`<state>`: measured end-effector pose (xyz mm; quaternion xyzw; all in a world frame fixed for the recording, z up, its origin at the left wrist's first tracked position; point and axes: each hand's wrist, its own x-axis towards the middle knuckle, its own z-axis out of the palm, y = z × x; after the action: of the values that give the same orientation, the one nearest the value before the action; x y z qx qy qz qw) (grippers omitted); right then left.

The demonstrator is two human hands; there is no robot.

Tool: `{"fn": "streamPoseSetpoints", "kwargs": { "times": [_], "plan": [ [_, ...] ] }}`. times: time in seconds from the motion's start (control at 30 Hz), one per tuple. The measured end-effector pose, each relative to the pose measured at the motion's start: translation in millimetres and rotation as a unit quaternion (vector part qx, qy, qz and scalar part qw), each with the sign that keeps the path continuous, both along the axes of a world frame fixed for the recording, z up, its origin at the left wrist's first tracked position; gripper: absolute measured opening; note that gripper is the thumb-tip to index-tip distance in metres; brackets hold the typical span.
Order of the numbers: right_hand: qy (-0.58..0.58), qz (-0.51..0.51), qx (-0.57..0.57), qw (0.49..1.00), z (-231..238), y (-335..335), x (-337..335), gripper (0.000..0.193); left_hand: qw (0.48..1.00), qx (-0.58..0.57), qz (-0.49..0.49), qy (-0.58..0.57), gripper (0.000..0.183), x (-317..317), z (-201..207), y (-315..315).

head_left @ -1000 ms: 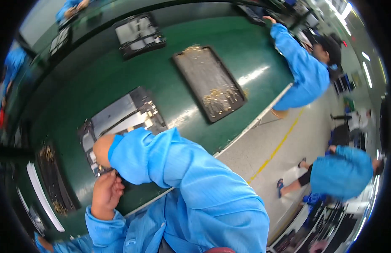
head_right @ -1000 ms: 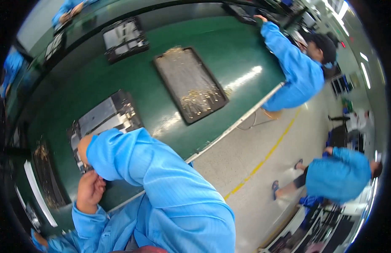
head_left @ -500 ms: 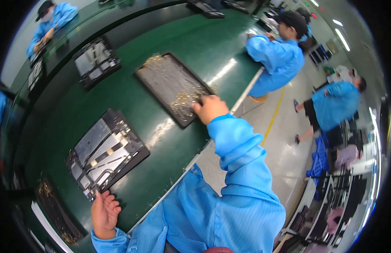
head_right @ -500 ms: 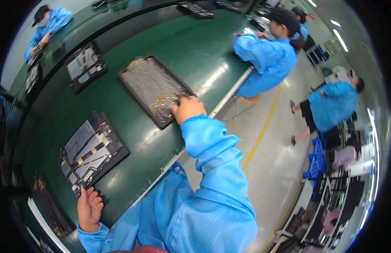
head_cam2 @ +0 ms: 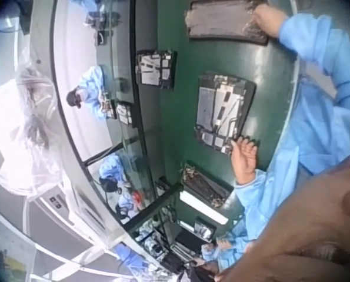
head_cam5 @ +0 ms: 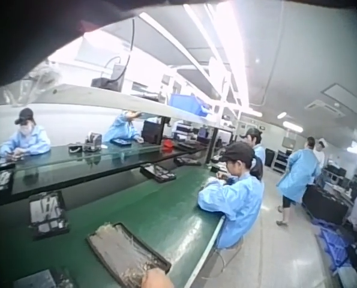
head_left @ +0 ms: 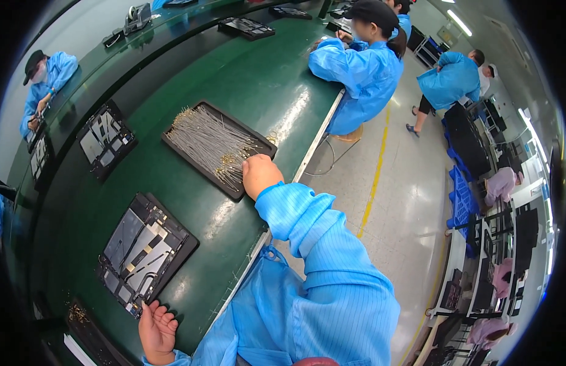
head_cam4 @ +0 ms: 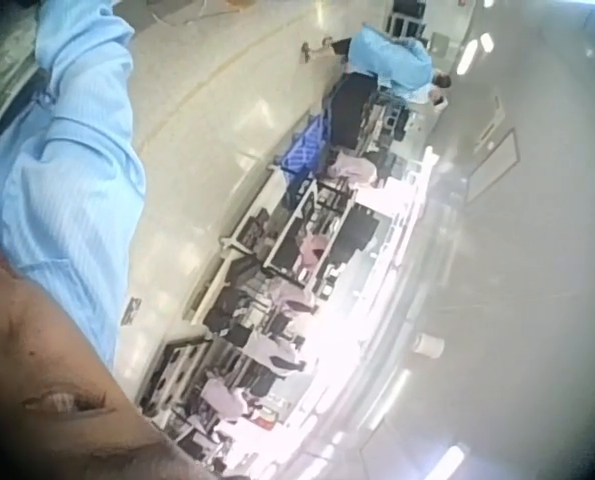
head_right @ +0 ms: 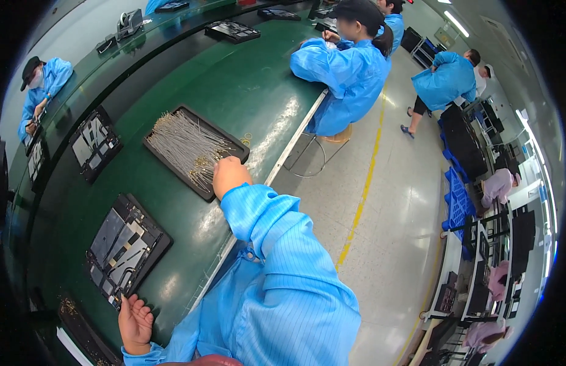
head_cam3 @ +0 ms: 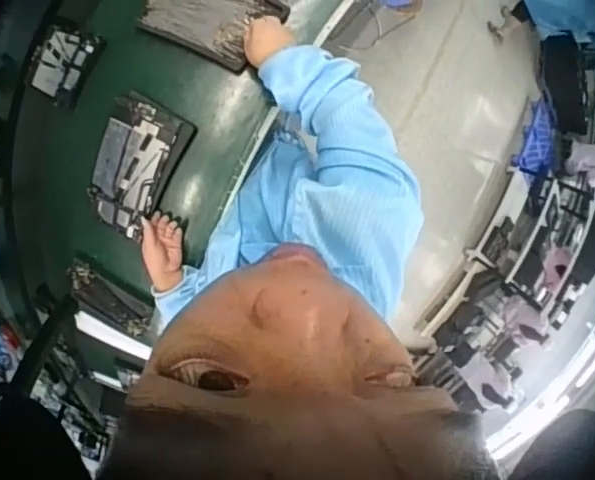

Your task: The person assembles internal wiring and electronic components into tablet housings by hand, using an alignment tool to position the parts precisely.

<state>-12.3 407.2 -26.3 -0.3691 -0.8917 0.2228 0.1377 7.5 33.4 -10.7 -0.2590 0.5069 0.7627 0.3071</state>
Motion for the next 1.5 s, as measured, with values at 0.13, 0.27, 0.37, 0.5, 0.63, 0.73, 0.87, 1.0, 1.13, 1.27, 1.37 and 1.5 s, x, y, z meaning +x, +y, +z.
{"fn": "streamPoseSetpoints", "kwargs": {
  "times": [0.13, 0.27, 0.37, 0.5, 0.63, 0.73, 0.87, 1.0, 1.13, 1.27, 1.37, 1.5],
  "plan": [
    [0.048, -0.010, -0.061, 0.997, 16, -1, 5, 0.026, 1.000, 0.004, 0.005, 0.003, 0.031, -1, 0, -1],
    [0.067, -0.023, -0.130, 0.989, 9, -1, 21, 0.029, 1.000, 0.009, -0.001, -0.001, 0.031, -1, 2, 0],
    [0.059, -0.050, -0.216, 0.973, 10, -1, 27, 0.034, 1.000, -0.003, 0.001, 0.003, 0.031, 0, 4, 2],
    [0.085, -0.029, -0.203, 0.975, -5, 3, 38, 0.031, 1.000, 0.006, 0.005, 0.011, 0.031, 1, 2, 1],
    [0.066, -0.043, -0.223, 0.972, -7, 6, 39, 0.032, 1.000, 0.003, 0.012, 0.010, 0.030, 1, 0, 0],
    [0.053, -0.023, -0.233, 0.971, 4, 4, 38, 0.034, 1.000, -0.006, 0.020, 0.019, 0.030, 3, 0, 2],
    [-0.011, 0.000, -0.240, 0.971, 4, 13, 32, 0.037, 1.000, -0.007, 0.019, 0.019, 0.029, 4, 3, 3],
    [0.009, -0.007, -0.283, 0.959, -13, 25, 35, 0.037, 0.999, -0.014, 0.025, 0.031, 0.028, 6, 1, 5],
    [0.097, -0.057, -0.379, 0.918, -5, 20, 47, 0.035, 0.998, -0.018, 0.030, 0.056, 0.027, 8, -1, 4],
    [0.205, -0.011, -0.351, 0.913, 34, -14, 50, 0.030, 0.968, -0.175, -0.066, 0.166, 0.029, 18, 2, 14],
    [0.209, 0.170, -0.376, 0.887, 68, -57, 55, 0.025, 0.865, -0.278, -0.191, 0.371, 0.039, 34, 13, 26],
    [0.023, 0.478, -0.395, 0.784, 63, -110, 47, 0.022, 0.545, -0.392, -0.274, 0.689, 0.050, 23, 33, 46]
  ]
}}
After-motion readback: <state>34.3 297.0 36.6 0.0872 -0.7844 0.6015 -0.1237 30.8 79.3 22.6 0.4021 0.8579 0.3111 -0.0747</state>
